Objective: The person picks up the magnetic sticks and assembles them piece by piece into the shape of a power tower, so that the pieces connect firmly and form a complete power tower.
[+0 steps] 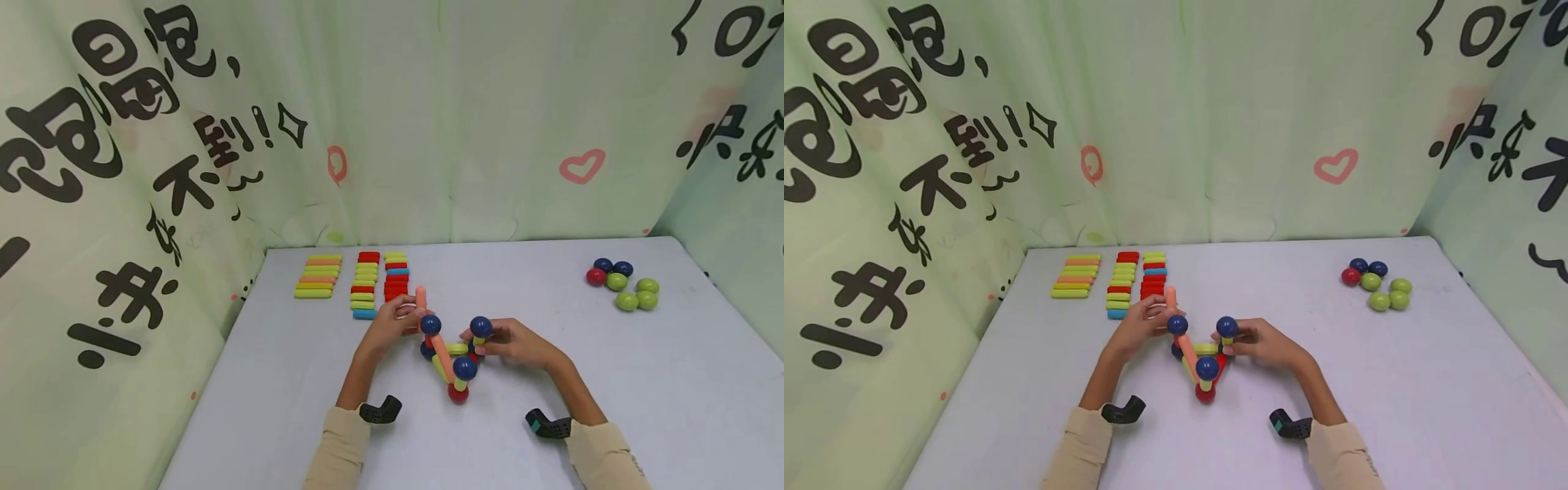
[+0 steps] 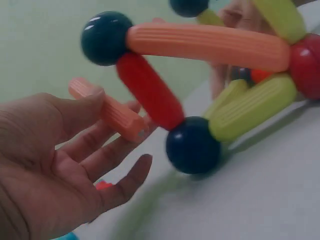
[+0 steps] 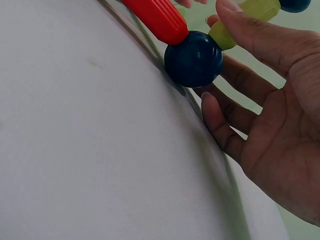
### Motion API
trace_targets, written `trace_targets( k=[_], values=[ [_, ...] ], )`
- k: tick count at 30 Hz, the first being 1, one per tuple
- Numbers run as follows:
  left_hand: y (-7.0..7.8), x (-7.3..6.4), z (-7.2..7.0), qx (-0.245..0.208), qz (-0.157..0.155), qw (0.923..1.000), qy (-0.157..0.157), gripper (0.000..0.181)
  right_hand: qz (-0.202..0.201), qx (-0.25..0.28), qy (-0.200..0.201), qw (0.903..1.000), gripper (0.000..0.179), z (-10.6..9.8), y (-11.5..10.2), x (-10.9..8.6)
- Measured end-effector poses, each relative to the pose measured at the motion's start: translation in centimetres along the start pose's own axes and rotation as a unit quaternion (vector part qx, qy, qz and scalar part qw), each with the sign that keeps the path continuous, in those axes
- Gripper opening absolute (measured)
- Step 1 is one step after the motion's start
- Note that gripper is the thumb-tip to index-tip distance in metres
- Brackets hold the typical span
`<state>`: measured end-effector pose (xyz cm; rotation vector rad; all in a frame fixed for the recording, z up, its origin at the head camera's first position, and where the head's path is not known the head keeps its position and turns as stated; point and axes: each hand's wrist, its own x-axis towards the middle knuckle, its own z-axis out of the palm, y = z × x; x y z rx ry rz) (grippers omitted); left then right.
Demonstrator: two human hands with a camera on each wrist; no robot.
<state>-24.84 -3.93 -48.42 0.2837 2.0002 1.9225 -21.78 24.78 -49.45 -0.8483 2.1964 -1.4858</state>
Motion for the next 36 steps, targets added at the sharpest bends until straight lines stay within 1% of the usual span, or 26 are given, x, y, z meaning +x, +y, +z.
trace_targets(
  k=[2,5,7,10,13,15,16,18,20,22,26,28,31,33,34,36],
  values=[
    [-0.3,0.3,1.1,-0.014,-0.008,0.9998,-0.009,0.033,0.007,0.003,0.008,0.9999,0.033,-0.2,-0.1,0.0],
    [-0.8,0.6,2.1,-0.047,-0.016,0.9981,-0.037,0.031,0.013,0.001,0.011,0.9999,0.032,-0.5,-0.1,0.0],
    [-1.1,0.7,2.5,-0.063,-0.022,0.9961,-0.057,0.032,0.011,-0.002,0.013,0.9998,0.031,-0.6,-0.1,0.0],
    [-1.5,0.7,2.7,-0.080,-0.036,0.9934,-0.074,0.035,0.007,-0.007,0.017,0.9998,0.029,-0.6,0.0,0.0],
    [-1.6,0.7,2.8,-0.079,-0.042,0.9920,-0.089,0.036,0.006,-0.012,0.023,0.9997,0.029,-0.6,0.1,0.0],
    [-1.7,0.6,2.8,-0.071,-0.038,0.9911,-0.106,0.036,0.009,-0.012,0.026,0.9995,0.029,-0.6,0.0,0.0],
    [-1.7,0.6,2.8,-0.062,-0.032,0.9907,-0.117,0.039,0.011,-0.012,0.028,0.9995,0.029,-0.6,0.0,0.0],
    [-1.6,0.6,2.8,-0.042,-0.023,0.9898,-0.134,0.051,0.015,-0.012,0.032,0.9993,0.029,-0.6,0.0,-0.1],
    [-1.5,0.5,2.9,-0.023,-0.018,0.9894,-0.142,0.066,0.017,-0.013,0.035,0.9991,0.030,-0.6,0.0,-0.1],
    [-1.4,0.5,2.9,-0.014,-0.017,0.9891,-0.146,0.076,0.019,-0.015,0.040,0.9989,0.031,-0.6,0.2,-0.2],
    [-1.4,0.4,3.0,-0.014,-0.032,0.9879,-0.151,0.087,0.027,-0.016,0.045,0.9985,0.033,-0.5,0.3,-0.3],
    [-1.5,0.3,3.0,-0.013,-0.029,0.9873,-0.156,0.087,0.030,-0.017,0.044,0.9984,0.034,-0.5,0.4,-0.3],
    [-1.5,0.4,2.8,-0.017,-0.025,0.9881,-0.151,0.086,0.034,-0.024,0.033,0.9986,0.037,-0.3,0.3,-0.4],
    [-1.5,0.4,2.6,-0.015,-0.012,0.9905,-0.136,0.083,0.035,-0.034,0.026,0.9985,0.039,-0.2,0.3,-0.3],
    [-1.6,0.4,2.4,-0.012,-0.007,0.9923,-0.123,0.081,0.036,-0.040,0.023,0.9983,0.040,-0.2,0.3,-0.3],
    [-1.5,0.4,1.9,-0.011,0.006,0.9960,-0.088,0.076,0.044,-0.055,0.023,0.9973,0.043,-0.1,0.2,-0.3]
  ],
)
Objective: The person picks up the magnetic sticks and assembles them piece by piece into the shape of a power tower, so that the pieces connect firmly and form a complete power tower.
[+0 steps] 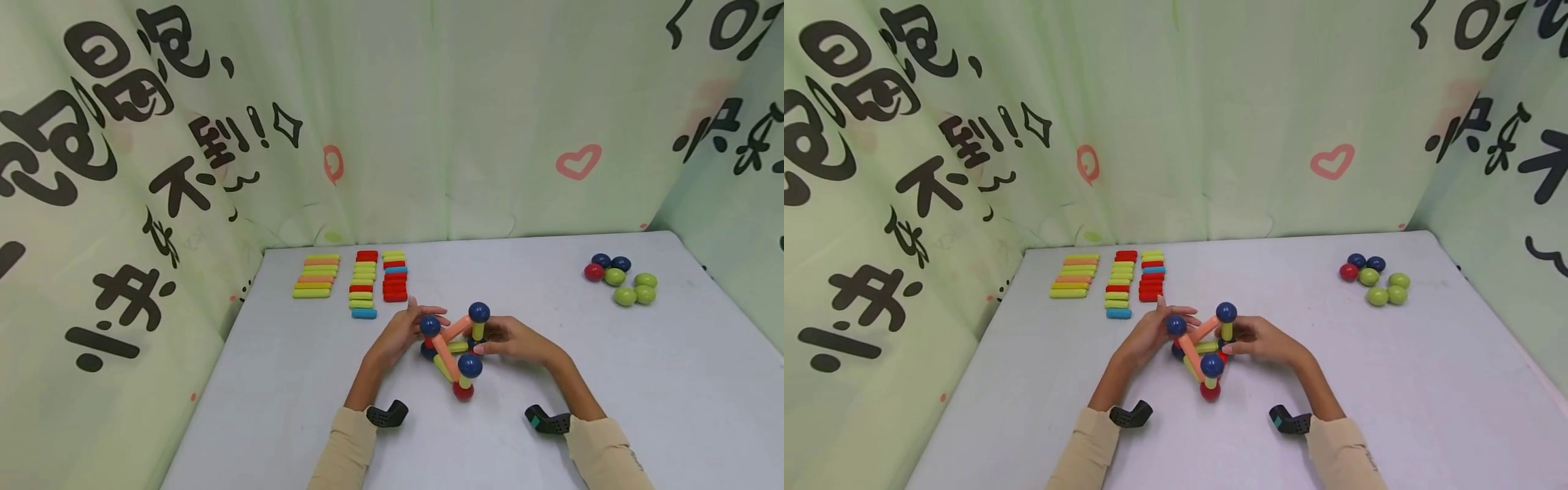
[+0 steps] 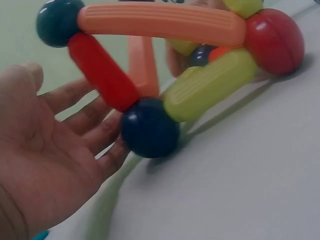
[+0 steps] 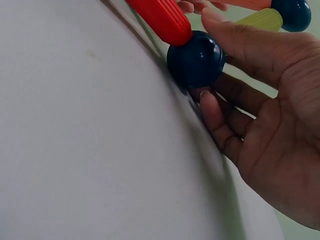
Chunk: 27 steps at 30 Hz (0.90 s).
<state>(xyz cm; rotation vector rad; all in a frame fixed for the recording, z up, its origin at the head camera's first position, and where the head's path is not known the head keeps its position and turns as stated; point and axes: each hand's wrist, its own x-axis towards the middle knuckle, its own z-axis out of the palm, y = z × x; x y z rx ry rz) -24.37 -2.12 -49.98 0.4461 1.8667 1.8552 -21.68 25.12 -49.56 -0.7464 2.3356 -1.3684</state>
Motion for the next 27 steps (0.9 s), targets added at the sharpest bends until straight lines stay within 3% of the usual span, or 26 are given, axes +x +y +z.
trace_targets(
  k=[4,8,11,15,17,19,24,27],
  values=[
    [0.7,-0.4,-1.7,-0.016,0.032,0.9931,0.112,0.051,0.029,-0.044,0.009,0.9986,0.051,-0.1,-0.8,0.1],
    [1.4,-1.2,-4.0,-0.005,0.067,0.9683,0.240,0.036,0.054,-0.069,0.011,0.9961,0.060,0.0,-1.9,-0.3],
    [1.2,-2.0,-6.0,0.058,0.084,0.9377,0.332,0.031,0.060,-0.065,0.008,0.9961,0.065,0.3,-2.1,-0.8],
    [0.4,-3.1,-8.3,0.188,0.062,0.8826,0.426,0.021,0.060,-0.076,0.008,0.9952,0.082,0.8,-2.3,-1.9],
    [-0.2,-3.6,-9.2,0.257,0.032,0.8554,0.449,0.020,0.061,-0.082,0.012,0.9947,0.095,1.3,-2.4,-2.4],
    [-0.7,-4.0,-10.1,0.304,0.005,0.8403,0.449,0.023,0.061,-0.087,0.019,0.9941,0.109,2.0,-2.5,-2.8],
    [-1.7,-4.8,-11.7,0.392,-0.034,0.8184,0.419,0.042,0.062,-0.113,0.068,0.9893,0.131,4.2,-3.0,-2.7],
    [-1.9,-4.9,-12.1,0.428,-0.046,0.7986,0.421,0.046,0.065,-0.136,0.104,0.9831,0.137,5.6,-3.5,-2.3]
  ],
)
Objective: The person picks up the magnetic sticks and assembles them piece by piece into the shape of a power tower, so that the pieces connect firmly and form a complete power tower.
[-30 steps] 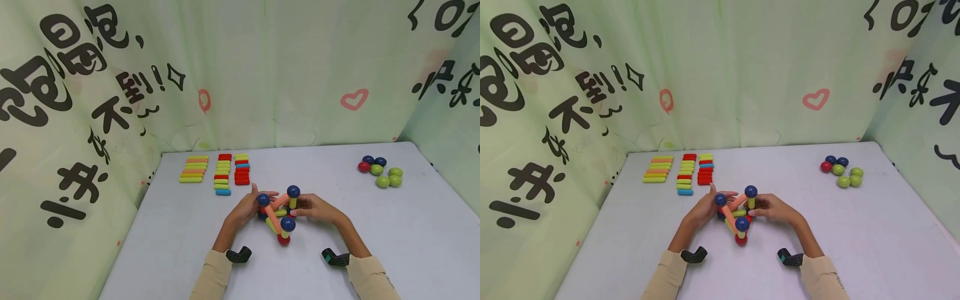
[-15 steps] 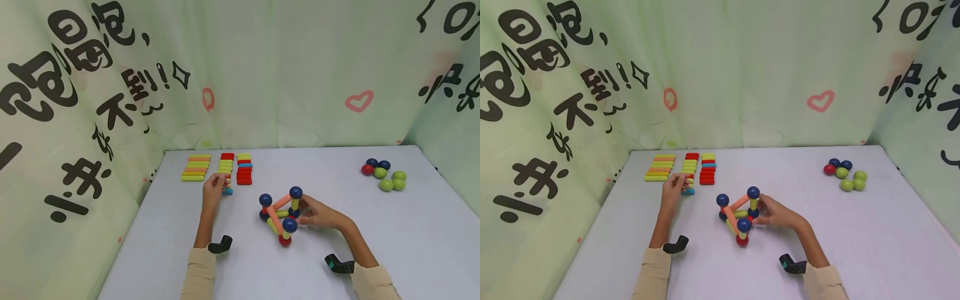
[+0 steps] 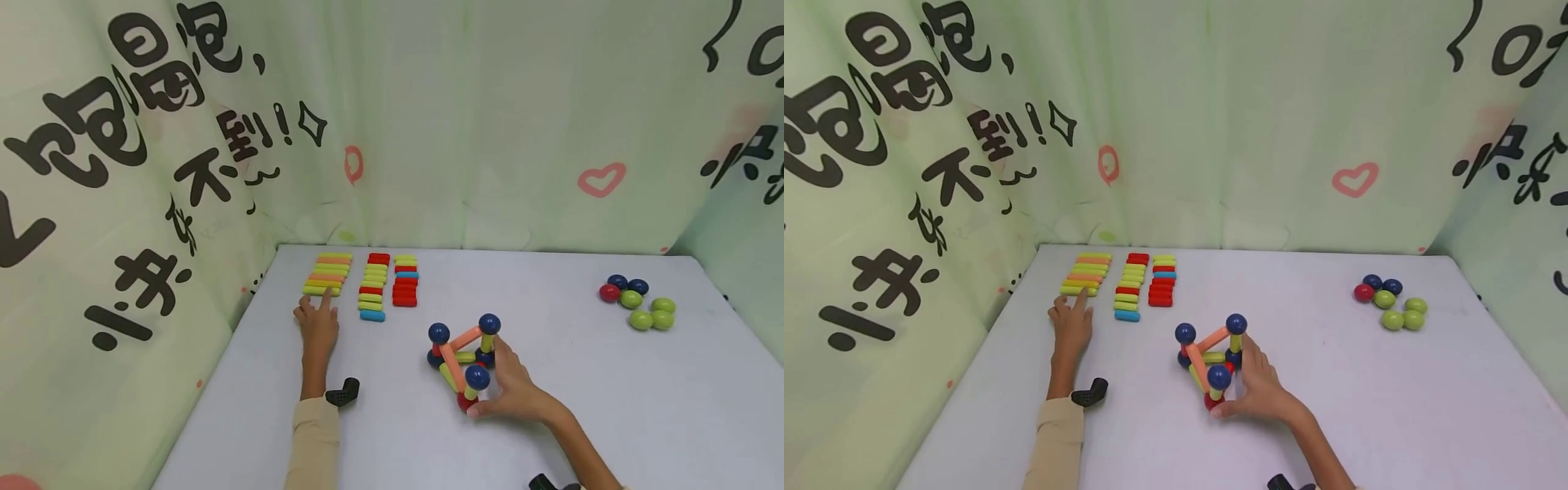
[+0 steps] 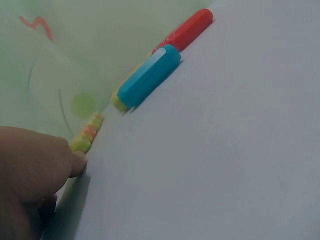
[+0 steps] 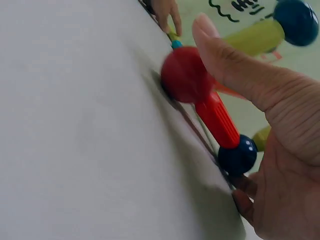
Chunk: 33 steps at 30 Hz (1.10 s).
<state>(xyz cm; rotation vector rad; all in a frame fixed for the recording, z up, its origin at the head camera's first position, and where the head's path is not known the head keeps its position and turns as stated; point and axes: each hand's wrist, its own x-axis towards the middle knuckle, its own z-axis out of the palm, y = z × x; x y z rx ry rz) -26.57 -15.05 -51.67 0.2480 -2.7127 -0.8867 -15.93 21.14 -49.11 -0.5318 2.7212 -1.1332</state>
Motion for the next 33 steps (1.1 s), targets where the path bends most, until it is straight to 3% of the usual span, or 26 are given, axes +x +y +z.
trace_targets(
  k=[4,10,14,17,19,23,26,29,31,33],
  values=[
    [0.1,0.3,-0.1,0.027,-0.015,0.9991,0.028,0.042,0.016,-0.004,0.052,0.9985,0.142,2.0,-1.0,-0.2],
    [0.2,0.4,-0.3,0.004,-0.048,0.9958,0.078,0.029,0.029,0.012,0.105,0.9940,0.139,4.2,-1.6,-0.4],
    [0.1,0.4,-0.5,0.034,-0.047,0.9928,0.105,0.021,0.025,0.003,0.120,0.9925,0.129,4.3,-1.7,-0.6],
    [0.3,0.4,-0.8,0.056,-0.065,0.9896,0.116,0.018,0.015,-0.003,0.124,0.9921,0.115,3.9,-1.5,-0.7],
    [0.5,0.4,-0.9,0.047,-0.080,0.9888,0.116,0.017,0.009,-0.006,0.125,0.9921,0.106,3.6,-1.2,-0.7],
    [1.7,0.3,-1.1,-0.043,-0.087,0.9880,0.120,0.022,-0.007,0.010,0.128,0.9917,0.090,2.8,-0.5,-0.6],
    [3.1,0.5,-1.2,-0.154,-0.064,0.9768,0.134,0.024,-0.028,0.044,0.111,0.9924,0.078,1.9,0.0,-0.3],
    [4.5,0.5,-1.2,-0.258,-0.040,0.9564,0.131,0.025,-0.030,0.078,0.075,0.9937,0.069,1.0,0.3,0.0],
    [5.3,0.4,-1.1,-0.326,-0.037,0.9390,0.102,0.025,-0.022,0.089,0.049,0.9946,0.066,0.6,0.4,0.2],
    [6.2,0.3,-0.8,-0.389,-0.052,0.9184,0.051,0.028,-0.014,0.092,0.031,0.9952,0.063,0.3,0.5,0.4]
  ],
)
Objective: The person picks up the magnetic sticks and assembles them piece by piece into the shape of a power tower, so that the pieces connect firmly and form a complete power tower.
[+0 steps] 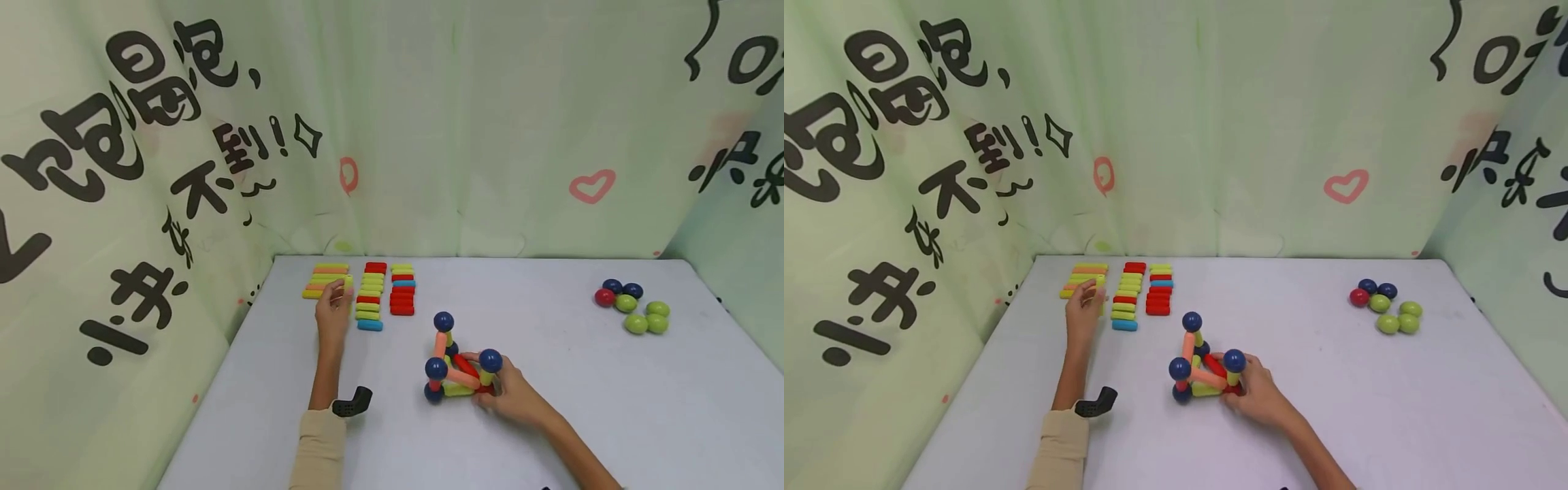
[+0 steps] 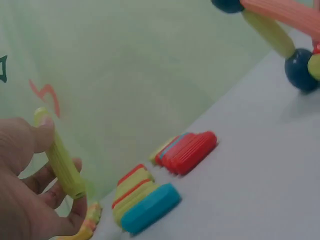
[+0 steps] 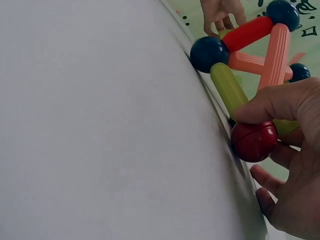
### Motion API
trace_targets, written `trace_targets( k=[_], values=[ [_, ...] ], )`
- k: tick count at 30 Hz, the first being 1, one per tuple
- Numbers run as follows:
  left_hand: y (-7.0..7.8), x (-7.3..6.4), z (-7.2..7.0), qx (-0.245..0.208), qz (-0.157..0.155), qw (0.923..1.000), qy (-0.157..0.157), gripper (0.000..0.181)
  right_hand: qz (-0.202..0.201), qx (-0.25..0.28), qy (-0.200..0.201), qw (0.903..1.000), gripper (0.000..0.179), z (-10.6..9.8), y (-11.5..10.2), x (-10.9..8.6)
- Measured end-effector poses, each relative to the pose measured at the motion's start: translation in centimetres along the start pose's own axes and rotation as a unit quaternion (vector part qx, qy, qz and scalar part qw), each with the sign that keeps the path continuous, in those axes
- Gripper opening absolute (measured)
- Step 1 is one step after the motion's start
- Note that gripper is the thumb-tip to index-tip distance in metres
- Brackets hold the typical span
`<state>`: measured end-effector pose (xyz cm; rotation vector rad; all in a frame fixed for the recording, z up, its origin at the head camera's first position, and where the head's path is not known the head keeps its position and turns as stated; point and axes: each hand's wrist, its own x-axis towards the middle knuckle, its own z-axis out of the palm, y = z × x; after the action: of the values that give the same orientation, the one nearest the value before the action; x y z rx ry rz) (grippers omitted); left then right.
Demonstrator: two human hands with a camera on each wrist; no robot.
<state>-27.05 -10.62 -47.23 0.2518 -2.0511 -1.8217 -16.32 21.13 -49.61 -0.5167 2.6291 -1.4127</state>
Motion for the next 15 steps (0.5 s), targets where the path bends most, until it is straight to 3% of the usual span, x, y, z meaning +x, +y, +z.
trace_targets(
  k=[3,7,10,15],
  values=[
    [0.3,-0.6,1.5,-0.091,-0.072,0.9908,-0.070,0.033,-0.012,0.008,-0.029,0.9995,0.058,-0.3,0.1,0.3],
    [0.1,-1.8,4.0,-0.160,-0.135,0.9649,-0.159,0.034,-0.029,0.006,-0.075,0.9968,0.047,-0.8,0.5,1.2],
    [-0.1,-2.7,5.4,-0.161,-0.162,0.9419,-0.246,0.033,-0.026,-0.009,-0.092,0.9954,0.039,-1.3,0.7,2.0],
    [-0.6,-3.6,6.3,-0.126,-0.183,0.8939,-0.389,0.032,-0.019,-0.034,-0.074,0.9965,0.036,-2.2,0.9,3.1]
  ],
)
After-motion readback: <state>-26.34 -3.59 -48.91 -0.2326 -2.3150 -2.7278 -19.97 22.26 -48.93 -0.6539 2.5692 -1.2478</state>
